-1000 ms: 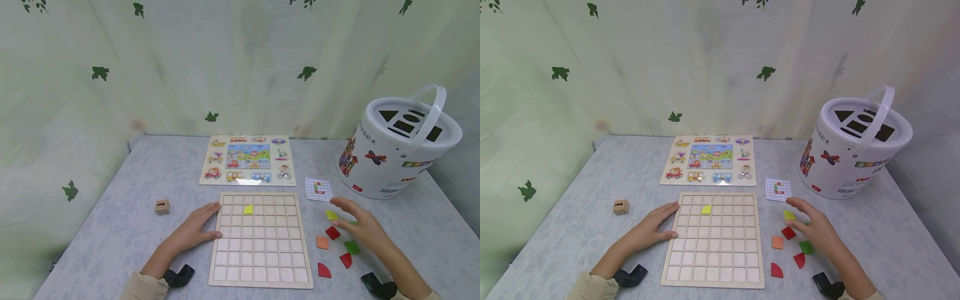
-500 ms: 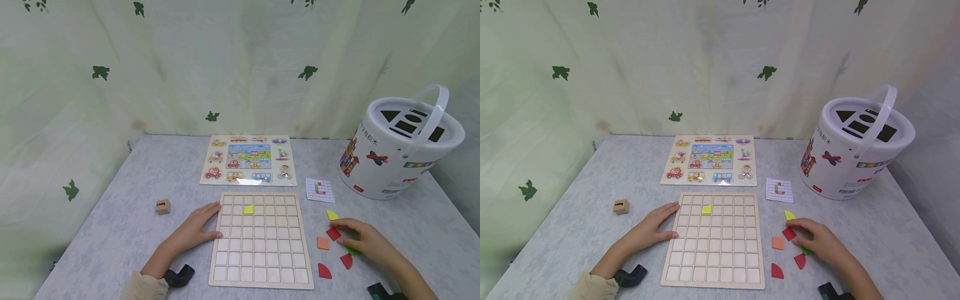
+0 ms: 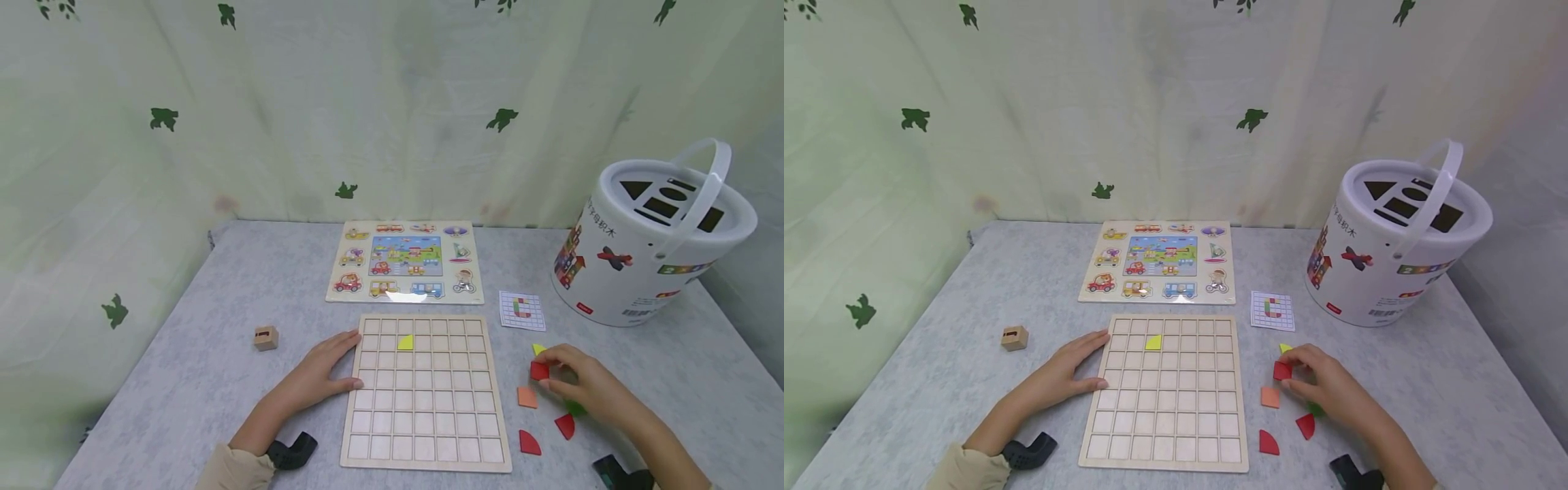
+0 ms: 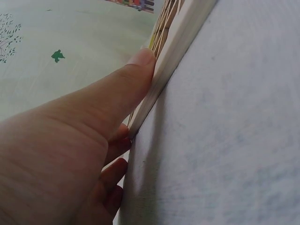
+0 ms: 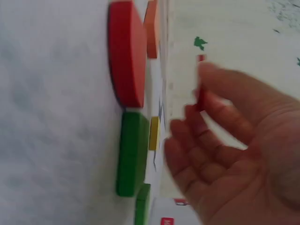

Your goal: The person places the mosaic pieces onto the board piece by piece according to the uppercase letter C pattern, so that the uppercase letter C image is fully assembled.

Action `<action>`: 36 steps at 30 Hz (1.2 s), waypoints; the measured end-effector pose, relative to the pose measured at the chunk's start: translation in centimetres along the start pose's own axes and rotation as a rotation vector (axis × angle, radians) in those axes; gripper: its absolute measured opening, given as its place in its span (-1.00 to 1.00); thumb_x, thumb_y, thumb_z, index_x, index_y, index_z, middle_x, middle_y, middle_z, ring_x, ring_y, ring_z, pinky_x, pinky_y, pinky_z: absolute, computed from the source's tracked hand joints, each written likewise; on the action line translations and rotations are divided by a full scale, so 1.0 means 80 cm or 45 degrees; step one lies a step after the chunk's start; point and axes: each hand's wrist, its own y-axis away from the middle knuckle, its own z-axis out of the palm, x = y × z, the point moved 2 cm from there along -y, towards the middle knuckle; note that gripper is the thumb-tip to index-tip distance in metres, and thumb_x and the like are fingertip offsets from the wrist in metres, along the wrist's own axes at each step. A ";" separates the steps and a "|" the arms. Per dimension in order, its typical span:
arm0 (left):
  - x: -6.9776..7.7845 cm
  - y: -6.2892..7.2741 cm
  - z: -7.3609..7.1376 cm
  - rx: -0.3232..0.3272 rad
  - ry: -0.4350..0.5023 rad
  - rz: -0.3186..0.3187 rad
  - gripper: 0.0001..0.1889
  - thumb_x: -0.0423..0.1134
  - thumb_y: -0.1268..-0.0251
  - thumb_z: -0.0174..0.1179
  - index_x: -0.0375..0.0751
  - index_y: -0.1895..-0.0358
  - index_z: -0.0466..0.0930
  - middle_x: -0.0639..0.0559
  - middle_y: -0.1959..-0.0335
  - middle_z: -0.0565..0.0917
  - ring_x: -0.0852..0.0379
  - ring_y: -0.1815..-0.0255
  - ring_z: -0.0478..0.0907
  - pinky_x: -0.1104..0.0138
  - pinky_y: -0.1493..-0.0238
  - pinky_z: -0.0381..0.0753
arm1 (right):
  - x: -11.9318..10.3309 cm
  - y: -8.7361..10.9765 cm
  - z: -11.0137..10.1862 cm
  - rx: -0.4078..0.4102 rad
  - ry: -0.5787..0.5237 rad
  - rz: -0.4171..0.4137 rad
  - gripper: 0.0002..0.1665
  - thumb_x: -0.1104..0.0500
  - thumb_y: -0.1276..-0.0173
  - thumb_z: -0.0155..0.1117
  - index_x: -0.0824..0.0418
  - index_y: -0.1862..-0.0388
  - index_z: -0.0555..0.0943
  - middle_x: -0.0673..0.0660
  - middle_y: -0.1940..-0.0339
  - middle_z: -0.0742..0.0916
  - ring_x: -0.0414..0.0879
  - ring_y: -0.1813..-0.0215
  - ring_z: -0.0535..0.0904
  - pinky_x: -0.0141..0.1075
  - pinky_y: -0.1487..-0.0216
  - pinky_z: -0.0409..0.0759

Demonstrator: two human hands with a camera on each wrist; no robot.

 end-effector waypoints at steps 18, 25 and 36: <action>-0.001 -0.001 -0.001 -0.029 0.020 -0.023 -0.14 0.19 -0.02 0.20 -0.18 -0.35 0.15 -0.05 -0.35 0.15 -0.04 -0.35 0.03 0.01 -0.25 0.07 | -0.113 -0.076 0.016 0.310 -0.232 -0.530 -0.62 0.17 -0.15 0.32 0.17 0.02 0.57 -0.01 0.13 0.61 -0.08 0.13 0.48 -0.18 0.21 0.56; -0.002 0.000 0.000 -0.024 0.025 -0.021 -0.14 0.18 -0.02 0.21 -0.18 -0.35 0.15 -0.05 -0.35 0.16 -0.05 -0.35 0.02 0.00 -0.25 0.06 | -0.129 -0.105 0.055 0.251 -0.344 -0.491 -0.62 0.14 -0.16 0.30 0.19 0.02 0.57 0.00 0.14 0.62 -0.12 0.13 0.49 -0.19 0.17 0.54; -0.004 0.000 0.001 -0.007 0.020 -0.007 -0.15 0.19 -0.02 0.19 -0.20 -0.34 0.16 -0.07 -0.34 0.17 -0.07 -0.34 0.04 -0.02 -0.24 0.07 | -0.110 -0.127 0.101 0.013 -0.187 -0.353 -0.71 0.17 -0.13 0.34 0.14 0.13 0.59 -0.06 0.23 0.59 -0.17 0.21 0.46 -0.34 0.16 0.50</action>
